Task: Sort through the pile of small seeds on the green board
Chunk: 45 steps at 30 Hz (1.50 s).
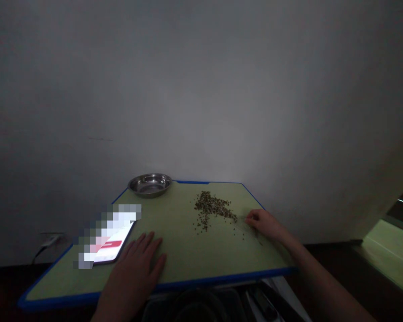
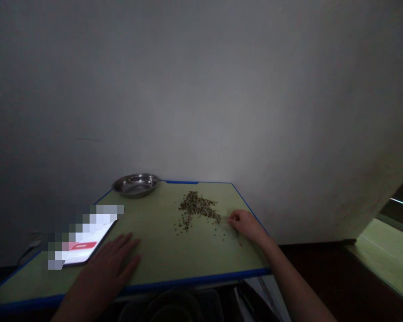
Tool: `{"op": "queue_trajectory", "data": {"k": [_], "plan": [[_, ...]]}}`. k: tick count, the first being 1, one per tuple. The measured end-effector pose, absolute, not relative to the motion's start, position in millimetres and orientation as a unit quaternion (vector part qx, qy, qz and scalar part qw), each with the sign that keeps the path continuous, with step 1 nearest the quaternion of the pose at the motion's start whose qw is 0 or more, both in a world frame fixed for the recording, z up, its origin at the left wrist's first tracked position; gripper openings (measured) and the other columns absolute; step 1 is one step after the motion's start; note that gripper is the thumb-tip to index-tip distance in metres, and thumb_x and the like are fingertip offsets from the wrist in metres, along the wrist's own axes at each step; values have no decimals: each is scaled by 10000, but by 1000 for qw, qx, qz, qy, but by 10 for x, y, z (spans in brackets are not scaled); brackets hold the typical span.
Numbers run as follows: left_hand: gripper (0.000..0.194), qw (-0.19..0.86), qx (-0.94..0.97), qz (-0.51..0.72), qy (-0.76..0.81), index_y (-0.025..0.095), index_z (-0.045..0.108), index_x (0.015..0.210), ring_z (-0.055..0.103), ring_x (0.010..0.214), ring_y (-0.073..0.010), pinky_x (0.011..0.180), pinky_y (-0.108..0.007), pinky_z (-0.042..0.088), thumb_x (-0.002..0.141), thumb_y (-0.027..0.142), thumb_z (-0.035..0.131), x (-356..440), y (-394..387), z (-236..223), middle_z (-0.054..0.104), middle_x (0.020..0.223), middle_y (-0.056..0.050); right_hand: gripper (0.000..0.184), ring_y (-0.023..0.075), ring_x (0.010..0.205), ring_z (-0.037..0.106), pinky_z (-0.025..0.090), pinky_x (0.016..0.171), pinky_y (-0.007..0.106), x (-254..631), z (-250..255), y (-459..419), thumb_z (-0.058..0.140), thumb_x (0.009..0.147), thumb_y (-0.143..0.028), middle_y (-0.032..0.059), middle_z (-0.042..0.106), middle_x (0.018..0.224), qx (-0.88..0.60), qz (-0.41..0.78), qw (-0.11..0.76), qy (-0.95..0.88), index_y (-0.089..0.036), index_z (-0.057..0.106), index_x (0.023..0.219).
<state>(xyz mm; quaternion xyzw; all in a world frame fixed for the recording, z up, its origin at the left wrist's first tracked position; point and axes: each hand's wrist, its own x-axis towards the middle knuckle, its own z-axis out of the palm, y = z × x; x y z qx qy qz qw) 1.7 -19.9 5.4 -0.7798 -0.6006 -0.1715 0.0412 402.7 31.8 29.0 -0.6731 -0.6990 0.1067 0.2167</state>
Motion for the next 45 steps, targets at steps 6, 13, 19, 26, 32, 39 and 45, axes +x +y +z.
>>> {"op": "queue_trajectory", "data": {"k": [6, 13, 19, 26, 32, 39, 45], "plan": [[485, 29, -775, -175, -606, 200, 608, 1220, 475, 1292, -306, 1082, -519, 358, 836, 435, 428, 34, -222, 94, 550, 1372, -114, 183, 174, 674, 603, 390, 603, 252, 3875, 328, 402, 567, 804, -291, 60, 700, 737, -680, 79, 225, -693, -164, 699, 787], [519, 26, -777, -140, -613, 176, 576, 1263, 443, 1318, -302, 1098, -514, 333, 846, 430, 400, 61, -249, 155, 516, 1400, -127, 172, 168, 689, 603, 367, 600, 246, 3646, 407, 535, 583, 811, -296, 61, 700, 756, -682, 55, 227, -693, -170, 697, 791], [504, 23, -778, -153, -609, 190, 590, 1244, 460, 1305, -306, 1081, -524, 352, 843, 432, 405, 50, -243, 145, 528, 1390, -124, 168, 159, 674, 588, 346, 592, 244, 3532, 414, 687, 578, 820, -287, 52, 697, 750, -664, 52, 231, -710, -175, 697, 785], [490, 38, -780, -168, -602, 204, 591, 1243, 461, 1304, -308, 1074, -529, 364, 851, 433, 409, 29, -230, 74, 527, 1392, -114, 165, 158, 700, 599, 372, 630, 239, 3454, 411, 815, 591, 822, -286, 45, 707, 767, -629, 66, 238, -737, -175, 713, 820], [491, 38, -780, -162, -603, 201, 591, 1246, 452, 1311, -307, 1083, -524, 355, 852, 433, 413, 30, -235, 73, 524, 1395, -115, 191, 145, 645, 578, 377, 598, 230, 3444, 391, 817, 585, 819, -294, 21, 692, 711, -592, 100, 238, -763, -169, 729, 822], [491, 43, -784, -161, -598, 198, 587, 1249, 454, 1309, -309, 1079, -524, 361, 852, 438, 426, 31, -252, 97, 525, 1395, -115, 174, 151, 680, 590, 401, 604, 227, 3430, 352, 725, 590, 797, -269, 26, 697, 751, -546, 157, 241, -787, -177, 734, 829], [475, 41, -783, -152, -602, 199, 585, 1250, 453, 1311, -303, 1080, -521, 359, 856, 408, 422, 40, -257, 107, 523, 1396, -116, 195, 147, 651, 572, 389, 584, 231, 3461, 389, 651, 569, 802, -283, 27, 675, 715, -544, 179, 260, -778, -153, 714, 810]]}}
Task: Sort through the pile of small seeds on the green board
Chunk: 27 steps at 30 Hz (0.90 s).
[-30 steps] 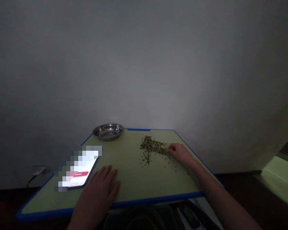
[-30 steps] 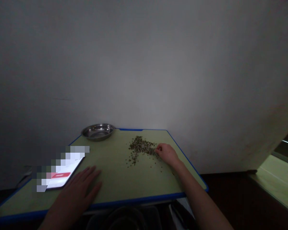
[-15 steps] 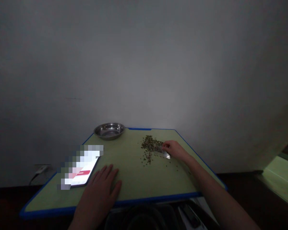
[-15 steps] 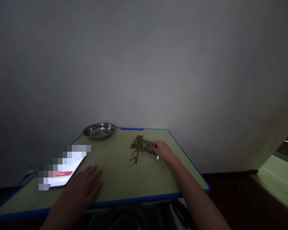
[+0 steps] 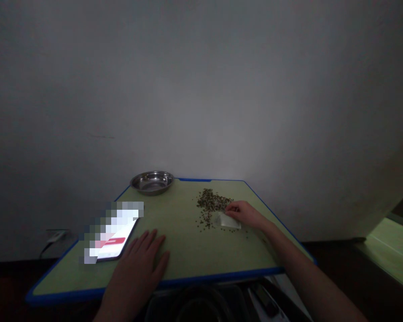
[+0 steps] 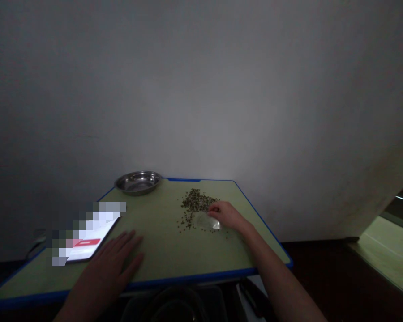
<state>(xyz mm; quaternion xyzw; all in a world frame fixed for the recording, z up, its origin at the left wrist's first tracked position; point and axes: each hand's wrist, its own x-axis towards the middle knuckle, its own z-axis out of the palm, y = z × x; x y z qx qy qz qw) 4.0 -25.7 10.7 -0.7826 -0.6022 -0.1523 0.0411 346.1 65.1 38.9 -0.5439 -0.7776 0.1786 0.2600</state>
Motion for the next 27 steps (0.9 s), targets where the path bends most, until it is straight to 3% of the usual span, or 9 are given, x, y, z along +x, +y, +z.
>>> {"op": "queue_trajectory", "data": {"k": [27], "plan": [[524, 34, -782, -136, -607, 181, 563, 1277, 430, 1327, -308, 1093, -528, 332, 856, 446, 397, 39, -221, 86, 500, 1412, -140, 306, 168, 648, 536, 400, 592, 273, 4252, 243, 30, 522, 800, -405, 41, 637, 708, -626, 187, 262, -710, -147, 687, 790]]}}
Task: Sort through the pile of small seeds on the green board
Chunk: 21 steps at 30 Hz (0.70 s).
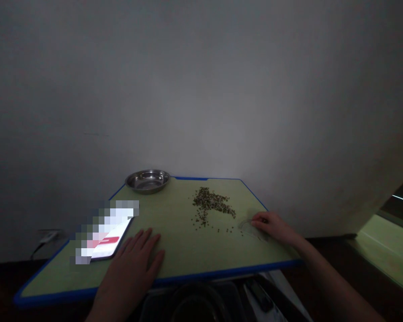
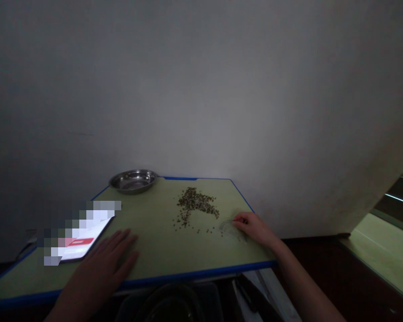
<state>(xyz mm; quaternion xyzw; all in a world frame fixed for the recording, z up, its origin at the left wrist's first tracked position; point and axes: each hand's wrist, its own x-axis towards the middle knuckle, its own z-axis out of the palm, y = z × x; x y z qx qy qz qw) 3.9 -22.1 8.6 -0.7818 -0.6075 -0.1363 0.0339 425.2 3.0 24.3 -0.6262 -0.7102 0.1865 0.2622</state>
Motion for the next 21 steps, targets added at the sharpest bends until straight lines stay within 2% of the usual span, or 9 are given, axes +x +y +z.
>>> {"op": "queue_trajectory", "data": {"k": [8, 13, 21], "plan": [[518, 46, -782, -148, -604, 194, 569, 1270, 444, 1317, -305, 1092, -522, 338, 856, 450, 389, 31, -228, 80, 513, 1404, -126, 229, 158, 609, 524, 382, 556, 261, 4094, 247, 89, 546, 795, -337, 28, 631, 657, -637, 164, 280, -699, -156, 677, 743], [539, 35, -781, -124, -611, 165, 558, 1283, 433, 1324, -306, 1098, -510, 330, 858, 437, 368, 60, -247, 132, 499, 1412, -144, 245, 157, 608, 528, 378, 559, 259, 4041, 244, 93, 536, 810, -347, 29, 631, 658, -643, 145, 281, -697, -155, 682, 763], [513, 43, -785, -149, -600, 201, 569, 1270, 442, 1319, -303, 1090, -518, 342, 855, 452, 400, 21, -226, 74, 507, 1410, -120, 235, 149, 587, 511, 358, 547, 250, 3803, 270, 60, 533, 808, -334, 21, 620, 631, -638, 141, 286, -700, -159, 670, 732]]}}
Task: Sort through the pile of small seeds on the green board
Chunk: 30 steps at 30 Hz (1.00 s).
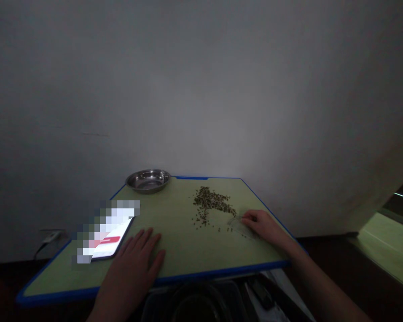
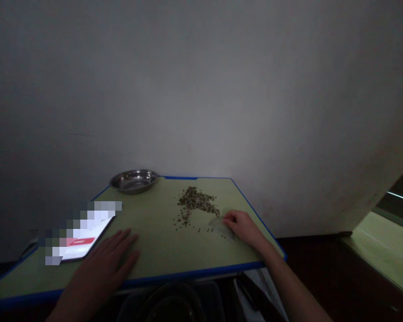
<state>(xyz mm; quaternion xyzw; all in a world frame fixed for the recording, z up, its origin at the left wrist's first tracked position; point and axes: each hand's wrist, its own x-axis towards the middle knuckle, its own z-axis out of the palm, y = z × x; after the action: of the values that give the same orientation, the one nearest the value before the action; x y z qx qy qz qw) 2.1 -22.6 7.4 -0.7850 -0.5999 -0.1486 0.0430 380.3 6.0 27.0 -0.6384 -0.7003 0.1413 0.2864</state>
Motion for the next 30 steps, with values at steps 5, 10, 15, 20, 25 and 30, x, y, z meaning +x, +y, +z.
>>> {"op": "queue_trajectory", "data": {"k": [5, 10, 15, 20, 25, 30], "plan": [[550, 40, -788, -125, -602, 170, 546, 1295, 417, 1336, -305, 1104, -511, 319, 867, 464, 365, 34, -234, 89, 482, 1425, -147, 201, 150, 599, 531, 368, 552, 244, 3638, 272, 82, 548, 793, -308, 19, 630, 640, -632, 158, 293, -700, -158, 674, 748], [501, 49, -781, -145, -605, 196, 573, 1263, 440, 1321, -297, 1093, -513, 338, 864, 432, 383, 44, -251, 91, 516, 1402, -123, 206, 156, 611, 550, 372, 553, 246, 3494, 267, 113, 555, 794, -315, 32, 657, 670, -630, 163, 285, -704, -154, 676, 749], [506, 39, -781, -124, -611, 196, 563, 1274, 434, 1326, -287, 1101, -499, 331, 864, 425, 373, 64, -274, 146, 509, 1412, -112, 197, 156, 594, 547, 371, 555, 249, 3375, 269, 141, 558, 789, -300, 32, 660, 661, -620, 158, 287, -713, -161, 695, 763], [510, 43, -782, -124, -609, 189, 559, 1279, 430, 1329, -288, 1102, -500, 328, 870, 427, 370, 70, -281, 147, 503, 1416, -113, 179, 156, 591, 549, 359, 544, 247, 3336, 271, 166, 562, 783, -283, 30, 651, 649, -621, 154, 282, -715, -164, 694, 765], [480, 54, -785, -167, -594, 210, 591, 1237, 465, 1302, -297, 1070, -511, 370, 859, 438, 404, 45, -267, 95, 537, 1386, -106, 193, 154, 587, 547, 361, 544, 250, 3324, 275, 193, 561, 790, -301, 31, 654, 654, -623, 155, 282, -713, -162, 688, 745], [470, 54, -784, -178, -593, 221, 600, 1224, 467, 1300, -294, 1069, -508, 373, 852, 442, 415, 44, -274, 98, 550, 1374, -95, 172, 155, 596, 562, 368, 553, 246, 3268, 288, 235, 570, 788, -285, 26, 666, 661, -619, 150, 286, -716, -171, 696, 767]]}}
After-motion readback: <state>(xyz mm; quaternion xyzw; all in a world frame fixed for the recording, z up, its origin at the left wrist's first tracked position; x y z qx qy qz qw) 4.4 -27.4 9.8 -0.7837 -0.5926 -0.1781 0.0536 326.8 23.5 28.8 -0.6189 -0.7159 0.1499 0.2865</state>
